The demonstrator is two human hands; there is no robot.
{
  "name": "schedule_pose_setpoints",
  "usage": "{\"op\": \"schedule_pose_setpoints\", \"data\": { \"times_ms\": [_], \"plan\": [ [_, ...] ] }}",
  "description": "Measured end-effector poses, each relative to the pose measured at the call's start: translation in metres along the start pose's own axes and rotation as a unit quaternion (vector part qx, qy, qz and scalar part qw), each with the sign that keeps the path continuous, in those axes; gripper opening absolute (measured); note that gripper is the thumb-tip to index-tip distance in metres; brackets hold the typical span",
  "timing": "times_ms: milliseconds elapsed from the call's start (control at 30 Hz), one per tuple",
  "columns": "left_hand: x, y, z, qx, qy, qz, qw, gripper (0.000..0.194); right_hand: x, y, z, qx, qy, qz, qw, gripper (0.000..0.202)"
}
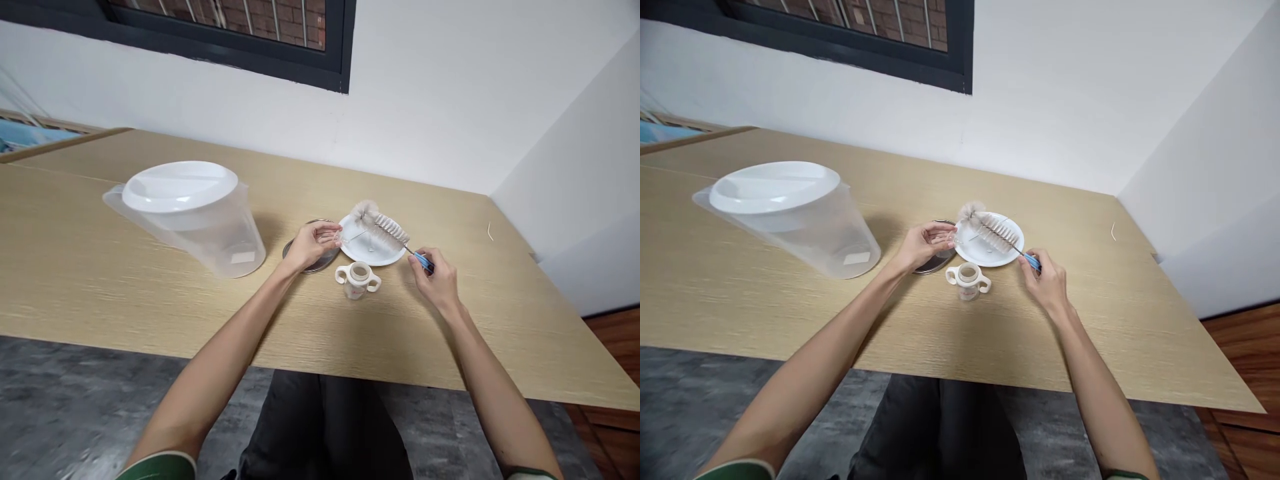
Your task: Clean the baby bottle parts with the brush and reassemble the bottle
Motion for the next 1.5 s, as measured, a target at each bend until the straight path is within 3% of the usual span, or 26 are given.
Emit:
{"op": "schedule_pose_setpoints", "data": {
  "times_ms": [200,400,600,767,900,1000,1167,1400,1500],
  "plan": [
    [0.009,-0.008,-0.001,0.036,0.058,0.135,0.989,0.045,0.005,-0.001,0.001,-0.004,0.013,-0.007,1.0,0.032],
    [0.009,-0.004,-0.006,0.052,0.018,-0.037,0.998,0.059,0.006,0.001,0.001,-0.021,0.006,-0.015,1.0,0.034],
    [-0.002,0.002,-0.007,0.08,-0.029,-0.187,0.979,0.051,-0.005,0.003,0.0,-0.03,-0.034,0.006,0.999,0.031],
    [0.002,0.005,-0.008,0.076,-0.045,-0.215,0.973,0.054,0.003,0.01,0.0,-0.092,-0.019,-0.04,0.995,0.034],
    [0.005,0.007,-0.01,0.081,-0.045,-0.216,0.972,0.057,0.013,0.006,0.002,-0.058,0.021,-0.054,0.997,0.037],
    [0.006,0.008,-0.011,0.08,-0.039,-0.211,0.973,0.054,0.006,0.007,0.0,-0.05,-0.004,-0.009,0.999,0.037],
    [0.004,0.01,-0.012,0.089,-0.034,-0.207,0.974,0.053,0.003,0.017,-0.001,-0.122,-0.018,-0.013,0.992,0.038],
    [0.004,0.016,-0.014,0.071,-0.042,-0.213,0.974,0.053,0.019,0.004,0.001,-0.031,0.039,-0.041,0.998,0.045],
    [0.009,0.016,-0.016,0.075,-0.02,-0.177,0.981,0.055,0.011,0.006,0.0,-0.041,0.009,-0.003,0.999,0.043]
  ]
}}
Point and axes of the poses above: each hand's wrist, its own z-axis towards the middle knuckle, its own y-axis out of the palm, x = y × z, the point moved 6 cm from there along z, towards the middle knuckle, and after that the axes turned 2 degrees about -y, right-handed, at the moved point
